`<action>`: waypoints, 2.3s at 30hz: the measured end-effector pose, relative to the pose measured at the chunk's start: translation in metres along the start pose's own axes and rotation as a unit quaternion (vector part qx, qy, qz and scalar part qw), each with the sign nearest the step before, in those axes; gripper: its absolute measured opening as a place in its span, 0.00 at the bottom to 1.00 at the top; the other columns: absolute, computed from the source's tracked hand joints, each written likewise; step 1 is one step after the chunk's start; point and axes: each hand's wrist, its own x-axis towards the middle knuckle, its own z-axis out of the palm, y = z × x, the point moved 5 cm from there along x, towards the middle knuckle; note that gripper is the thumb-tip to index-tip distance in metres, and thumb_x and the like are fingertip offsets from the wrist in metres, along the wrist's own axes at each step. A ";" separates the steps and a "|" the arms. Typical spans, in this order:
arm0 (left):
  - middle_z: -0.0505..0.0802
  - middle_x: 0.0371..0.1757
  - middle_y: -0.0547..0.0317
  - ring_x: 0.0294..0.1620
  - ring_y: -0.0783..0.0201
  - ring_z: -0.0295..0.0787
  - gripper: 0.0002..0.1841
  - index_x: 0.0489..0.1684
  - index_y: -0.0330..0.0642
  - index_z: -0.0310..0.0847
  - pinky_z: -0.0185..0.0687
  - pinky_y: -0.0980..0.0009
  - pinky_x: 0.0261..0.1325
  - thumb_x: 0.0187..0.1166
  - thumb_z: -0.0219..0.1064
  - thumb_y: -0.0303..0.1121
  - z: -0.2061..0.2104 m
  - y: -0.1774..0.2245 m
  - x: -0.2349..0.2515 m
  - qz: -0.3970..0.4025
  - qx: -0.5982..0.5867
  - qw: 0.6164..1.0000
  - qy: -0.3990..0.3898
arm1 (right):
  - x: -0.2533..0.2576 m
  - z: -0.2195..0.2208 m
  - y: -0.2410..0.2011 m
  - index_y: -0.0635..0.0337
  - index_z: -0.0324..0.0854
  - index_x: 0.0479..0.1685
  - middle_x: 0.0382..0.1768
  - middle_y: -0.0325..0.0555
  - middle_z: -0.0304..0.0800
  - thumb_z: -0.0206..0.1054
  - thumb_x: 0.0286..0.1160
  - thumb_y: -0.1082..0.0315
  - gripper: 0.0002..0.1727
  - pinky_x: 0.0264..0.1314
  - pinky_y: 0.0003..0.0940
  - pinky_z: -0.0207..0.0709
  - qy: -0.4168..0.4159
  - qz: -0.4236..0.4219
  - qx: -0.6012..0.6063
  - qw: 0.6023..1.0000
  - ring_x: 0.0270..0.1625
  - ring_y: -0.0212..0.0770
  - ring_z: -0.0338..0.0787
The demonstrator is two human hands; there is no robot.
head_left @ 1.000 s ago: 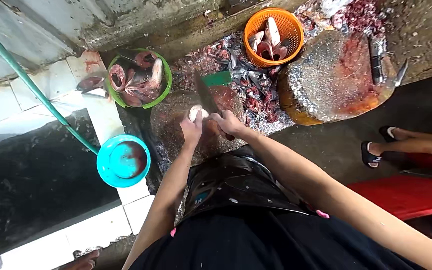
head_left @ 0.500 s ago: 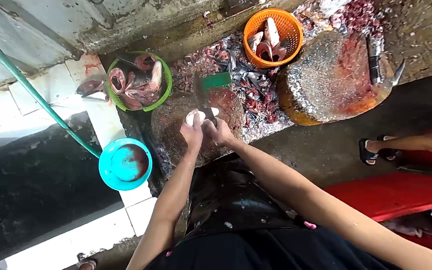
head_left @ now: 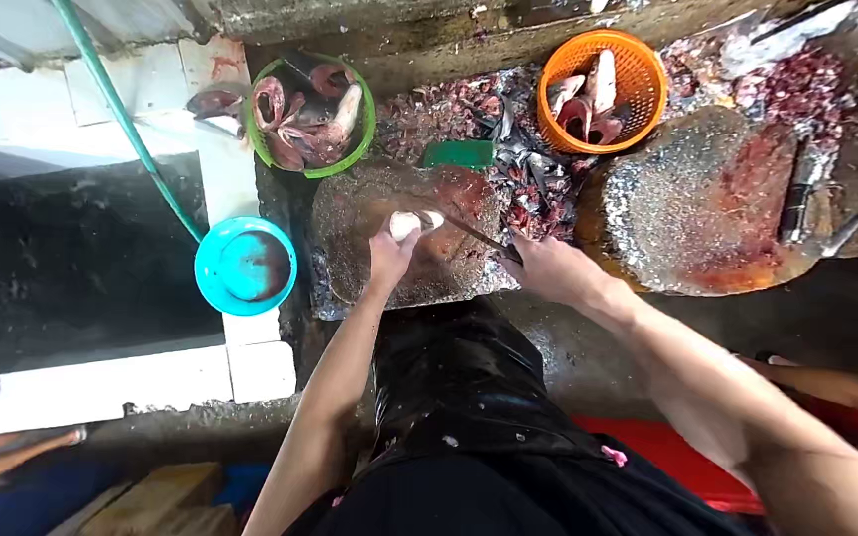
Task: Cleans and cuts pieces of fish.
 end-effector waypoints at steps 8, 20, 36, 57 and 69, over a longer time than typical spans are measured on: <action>0.97 0.50 0.51 0.54 0.62 0.96 0.26 0.64 0.36 0.84 0.89 0.57 0.66 0.75 0.76 0.47 0.005 0.000 0.000 0.020 -0.002 0.999 0.047 | -0.004 -0.047 0.003 0.60 0.82 0.58 0.37 0.61 0.88 0.60 0.86 0.54 0.18 0.35 0.65 0.83 -0.038 -0.111 -0.217 0.969 0.41 0.67 0.92; 0.96 0.43 0.45 0.49 0.53 0.95 0.26 0.49 0.31 0.87 0.88 0.49 0.61 0.74 0.74 0.51 0.000 -0.001 0.034 -0.006 -0.006 0.999 0.036 | 0.022 -0.064 -0.077 0.67 0.80 0.51 0.40 0.65 0.84 0.69 0.73 0.76 0.10 0.32 0.63 0.80 -0.087 -0.026 -0.299 0.950 0.45 0.69 0.89; 0.97 0.41 0.54 0.47 0.64 0.96 0.22 0.46 0.36 0.88 0.91 0.59 0.60 0.72 0.78 0.49 -0.004 -0.017 0.064 0.052 -0.074 0.996 0.012 | -0.005 0.066 -0.062 0.62 0.68 0.65 0.33 0.65 0.87 0.50 0.91 0.61 0.16 0.32 0.66 0.83 -0.027 0.179 -0.058 0.982 0.40 0.72 0.92; 0.91 0.56 0.38 0.63 0.46 0.88 0.29 0.55 0.31 0.84 0.81 0.48 0.69 0.74 0.75 0.53 -0.001 0.005 0.110 -0.076 -0.001 0.995 -0.066 | 0.020 0.105 -0.099 0.61 0.72 0.62 0.43 0.63 0.90 0.54 0.86 0.45 0.26 0.40 0.68 0.84 0.034 0.284 0.124 0.950 0.46 0.68 0.93; 0.92 0.54 0.39 0.61 0.45 0.89 0.27 0.55 0.32 0.85 0.82 0.43 0.67 0.71 0.78 0.48 0.004 0.009 0.117 -0.100 -0.072 0.990 -0.067 | 0.029 0.132 -0.094 0.61 0.76 0.60 0.47 0.58 0.91 0.50 0.89 0.45 0.26 0.55 0.60 0.85 0.053 0.225 0.231 0.945 0.55 0.58 0.93</action>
